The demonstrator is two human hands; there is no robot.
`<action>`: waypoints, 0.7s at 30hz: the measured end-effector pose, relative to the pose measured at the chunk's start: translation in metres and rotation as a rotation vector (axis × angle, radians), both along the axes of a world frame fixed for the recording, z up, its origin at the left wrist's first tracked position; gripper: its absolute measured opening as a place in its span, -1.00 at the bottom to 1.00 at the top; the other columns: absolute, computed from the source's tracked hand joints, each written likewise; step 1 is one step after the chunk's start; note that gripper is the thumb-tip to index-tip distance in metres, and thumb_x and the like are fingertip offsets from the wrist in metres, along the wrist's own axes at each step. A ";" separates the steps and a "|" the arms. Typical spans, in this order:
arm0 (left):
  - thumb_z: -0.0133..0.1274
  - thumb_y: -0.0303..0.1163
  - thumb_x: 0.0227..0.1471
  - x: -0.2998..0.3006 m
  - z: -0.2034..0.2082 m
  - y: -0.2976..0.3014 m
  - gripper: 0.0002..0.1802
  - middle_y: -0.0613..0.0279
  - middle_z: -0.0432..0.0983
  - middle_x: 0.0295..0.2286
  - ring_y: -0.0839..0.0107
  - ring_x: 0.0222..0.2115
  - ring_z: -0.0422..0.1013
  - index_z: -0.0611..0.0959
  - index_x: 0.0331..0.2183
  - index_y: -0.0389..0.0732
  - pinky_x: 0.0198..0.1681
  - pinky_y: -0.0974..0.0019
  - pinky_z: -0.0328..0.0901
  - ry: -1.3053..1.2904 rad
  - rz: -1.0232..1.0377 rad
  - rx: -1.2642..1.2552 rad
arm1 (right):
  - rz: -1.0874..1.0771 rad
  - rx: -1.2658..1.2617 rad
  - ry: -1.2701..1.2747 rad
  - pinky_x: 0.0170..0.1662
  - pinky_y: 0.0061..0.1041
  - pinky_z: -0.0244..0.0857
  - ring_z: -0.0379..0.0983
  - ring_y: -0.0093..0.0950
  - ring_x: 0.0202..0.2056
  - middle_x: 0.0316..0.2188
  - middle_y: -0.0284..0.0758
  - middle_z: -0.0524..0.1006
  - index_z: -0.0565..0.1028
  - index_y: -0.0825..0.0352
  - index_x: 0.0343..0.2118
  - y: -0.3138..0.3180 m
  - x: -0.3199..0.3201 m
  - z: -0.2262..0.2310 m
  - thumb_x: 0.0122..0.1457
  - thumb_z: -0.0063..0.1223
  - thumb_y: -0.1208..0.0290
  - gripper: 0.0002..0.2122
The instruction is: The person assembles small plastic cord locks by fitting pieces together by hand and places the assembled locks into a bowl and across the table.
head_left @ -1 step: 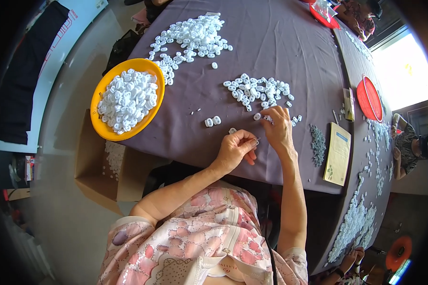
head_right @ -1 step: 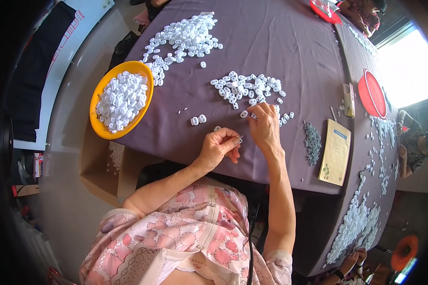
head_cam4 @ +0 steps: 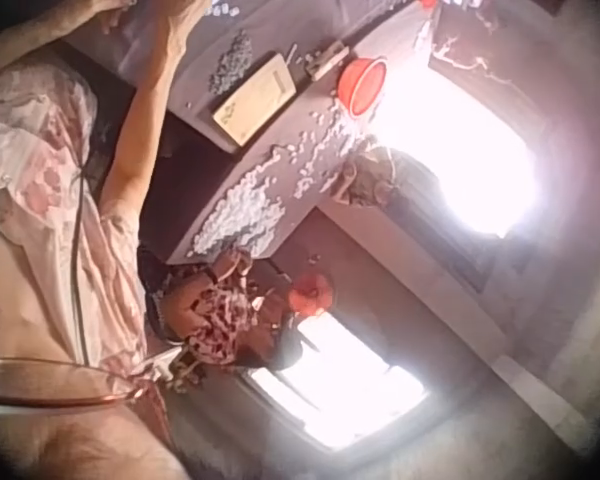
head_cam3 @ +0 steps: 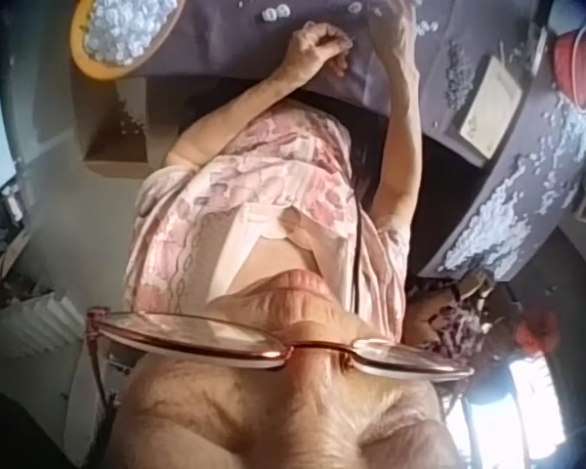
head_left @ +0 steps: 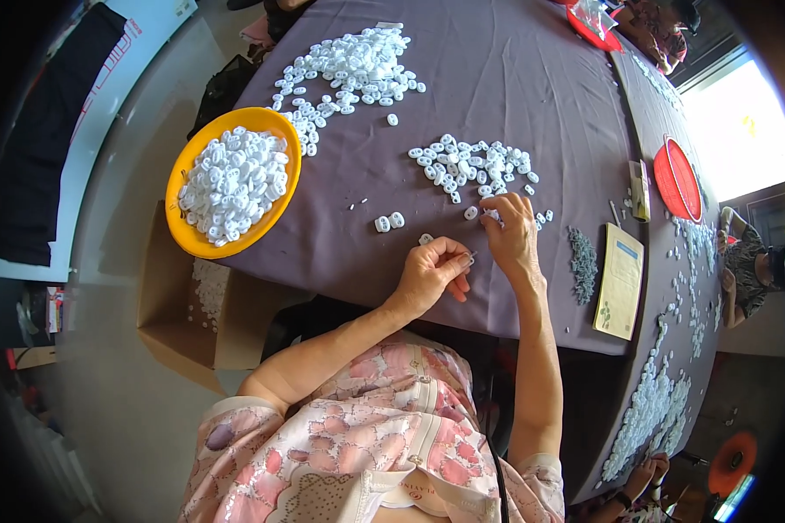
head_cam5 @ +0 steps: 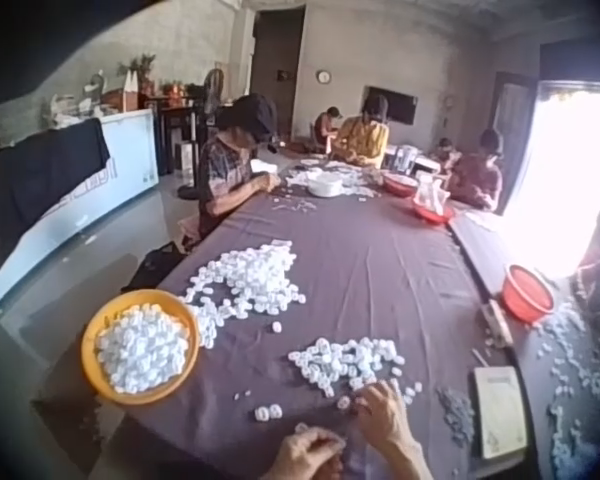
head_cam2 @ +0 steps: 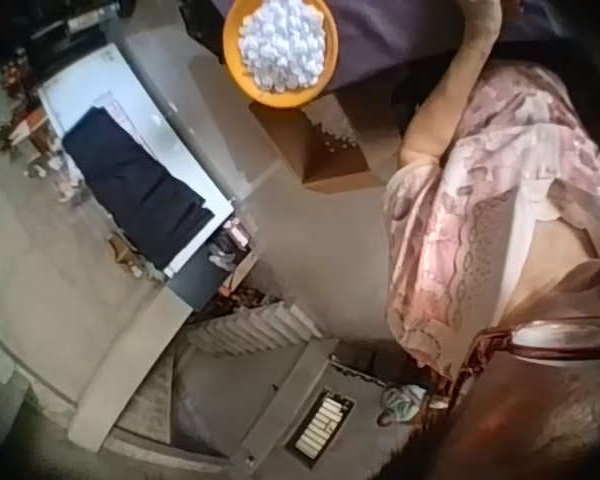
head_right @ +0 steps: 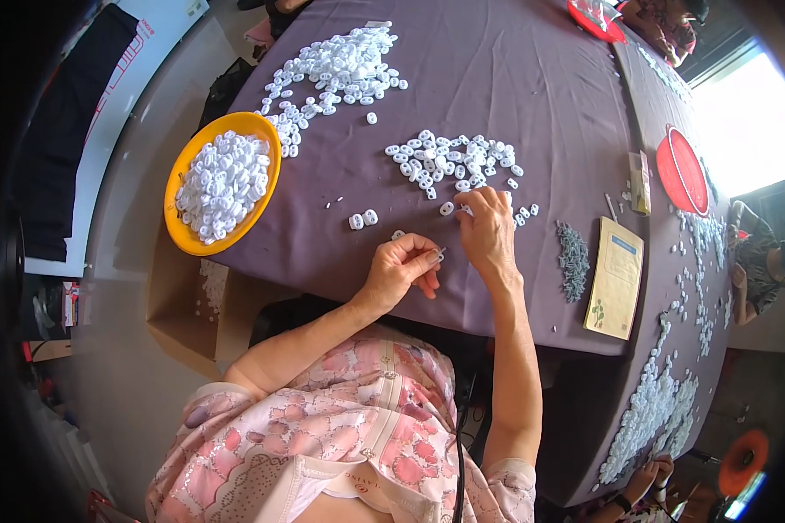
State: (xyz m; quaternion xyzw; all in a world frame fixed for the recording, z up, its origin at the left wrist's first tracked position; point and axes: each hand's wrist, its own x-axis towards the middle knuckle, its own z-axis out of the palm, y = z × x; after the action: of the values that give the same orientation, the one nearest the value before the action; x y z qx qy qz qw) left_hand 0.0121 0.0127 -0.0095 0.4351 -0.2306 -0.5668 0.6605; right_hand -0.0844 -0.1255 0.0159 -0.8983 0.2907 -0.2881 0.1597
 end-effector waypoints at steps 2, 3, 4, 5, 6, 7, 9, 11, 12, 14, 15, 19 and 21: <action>0.00 -0.48 0.07 -0.001 -0.001 -0.001 -0.88 0.21 0.44 -0.54 0.50 -0.64 0.43 0.51 -0.35 -0.34 -0.64 0.44 0.39 -0.014 0.001 -0.008 | -0.002 -0.007 -0.017 -0.24 -0.35 0.21 0.31 -0.28 -0.34 -0.42 -0.32 0.46 0.51 0.30 -0.42 0.000 0.000 0.002 -0.15 0.06 0.65 -0.82; 0.00 -0.48 0.06 -0.001 -0.002 -0.001 -0.88 0.21 0.44 -0.54 0.50 -0.64 0.43 0.51 -0.35 -0.34 -0.64 0.43 0.39 -0.012 0.001 -0.016 | 0.001 -0.016 -0.033 -0.24 -0.35 0.21 0.31 -0.28 -0.33 -0.42 -0.32 0.46 0.52 0.29 -0.42 0.001 0.000 0.003 -0.15 0.06 0.65 -0.82; 0.00 -0.48 0.06 -0.001 -0.003 -0.001 -0.88 0.21 0.44 -0.55 0.50 -0.64 0.43 0.51 -0.35 -0.34 -0.64 0.43 0.40 -0.010 0.002 -0.023 | 0.000 -0.015 -0.036 -0.24 -0.35 0.21 0.31 -0.28 -0.33 -0.42 -0.32 0.46 0.52 0.29 -0.42 0.002 0.002 0.004 -0.15 0.06 0.65 -0.82; 0.00 -0.48 0.06 -0.001 -0.003 -0.001 -0.88 0.21 0.44 -0.55 0.50 -0.64 0.43 0.51 -0.35 -0.34 -0.64 0.43 0.40 -0.013 0.001 -0.022 | 0.017 -0.050 0.006 -0.23 -0.36 0.21 0.32 -0.30 -0.32 -0.41 -0.33 0.46 0.52 0.29 -0.40 0.004 0.004 0.006 -0.14 0.06 0.64 -0.81; 0.00 -0.48 0.06 -0.001 -0.003 -0.001 -0.88 0.21 0.44 -0.55 0.50 -0.64 0.42 0.51 -0.35 -0.34 -0.64 0.43 0.40 -0.016 0.010 -0.019 | 0.034 -0.085 0.048 -0.21 -0.36 0.21 0.33 -0.31 -0.32 -0.40 -0.34 0.47 0.53 0.29 -0.38 0.006 0.007 0.008 -0.14 0.07 0.63 -0.80; 0.00 -0.48 0.06 -0.002 -0.003 0.000 -0.88 0.21 0.44 -0.55 0.50 -0.64 0.42 0.51 -0.35 -0.34 -0.65 0.42 0.40 -0.018 0.019 -0.016 | 0.049 -0.091 0.089 -0.19 -0.38 0.20 0.33 -0.33 -0.30 -0.39 -0.36 0.47 0.54 0.28 -0.37 0.009 0.009 0.011 -0.13 0.10 0.60 -0.81; 0.01 -0.48 0.06 -0.002 -0.003 0.000 -0.88 0.20 0.44 -0.55 0.50 -0.64 0.42 0.51 -0.36 -0.34 -0.65 0.42 0.40 -0.024 0.020 -0.009 | 0.062 -0.096 0.126 -0.18 -0.38 0.19 0.33 -0.34 -0.30 -0.38 -0.37 0.48 0.55 0.28 -0.38 0.009 0.010 0.007 -0.13 0.11 0.57 -0.82; 0.01 -0.48 0.06 -0.002 -0.002 0.000 -0.88 0.20 0.44 -0.55 0.49 -0.65 0.42 0.52 -0.36 -0.34 -0.65 0.41 0.40 -0.031 0.020 -0.004 | 0.063 -0.067 0.169 -0.15 -0.39 0.16 0.33 -0.36 -0.29 -0.40 -0.38 0.48 0.56 0.27 -0.40 0.008 0.010 0.005 -0.12 0.14 0.52 -0.84; 0.01 -0.47 0.06 -0.003 -0.002 0.000 -0.88 0.20 0.44 -0.55 0.49 -0.65 0.42 0.52 -0.36 -0.34 -0.66 0.41 0.40 -0.035 0.023 -0.004 | 0.060 -0.066 0.167 -0.15 -0.39 0.16 0.33 -0.36 -0.29 -0.40 -0.38 0.48 0.56 0.27 -0.40 0.007 0.010 0.005 -0.12 0.14 0.52 -0.84; 0.01 -0.47 0.05 -0.003 -0.002 0.000 -0.88 0.20 0.44 -0.55 0.49 -0.65 0.42 0.52 -0.36 -0.34 -0.66 0.41 0.40 -0.039 0.019 -0.003 | 0.058 -0.174 0.189 -0.22 -0.39 0.23 0.38 -0.37 -0.36 -0.44 -0.35 0.48 0.55 0.28 -0.37 0.007 0.011 0.004 -0.08 0.12 0.54 -0.84; 0.02 -0.47 0.05 -0.004 -0.001 0.001 -0.88 0.21 0.44 -0.56 0.49 -0.65 0.42 0.52 -0.37 -0.34 -0.66 0.41 0.40 -0.037 0.019 0.000 | 0.051 -0.171 0.189 -0.22 -0.39 0.23 0.38 -0.37 -0.36 -0.44 -0.35 0.48 0.55 0.28 -0.37 0.009 0.009 0.002 -0.08 0.12 0.54 -0.84; 0.02 -0.46 0.05 -0.002 -0.002 0.000 -0.87 0.22 0.43 -0.56 0.50 -0.66 0.42 0.51 -0.38 -0.34 -0.67 0.42 0.39 0.001 0.014 -0.002 | -0.059 0.319 -0.255 -0.53 -0.58 0.30 0.43 -0.58 -0.60 -0.52 -0.34 0.48 0.52 0.34 -0.32 0.022 -0.002 0.004 0.05 0.01 0.62 -0.87; 0.02 -0.46 0.05 -0.002 -0.002 0.001 -0.87 0.22 0.43 -0.57 0.50 -0.66 0.41 0.51 -0.38 -0.34 -0.67 0.43 0.39 -0.013 0.020 0.012 | -0.181 0.731 -0.388 -0.49 -0.65 0.35 0.46 -0.63 -0.53 -0.50 -0.37 0.51 0.52 0.38 -0.31 0.035 -0.010 0.008 0.06 0.04 0.60 -0.88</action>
State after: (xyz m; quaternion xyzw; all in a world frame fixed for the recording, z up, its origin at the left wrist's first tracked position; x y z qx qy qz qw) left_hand 0.0103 0.0141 -0.0118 0.4452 -0.2269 -0.5586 0.6620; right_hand -0.0948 -0.0907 0.0234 -0.6825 0.4160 -0.3426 0.4937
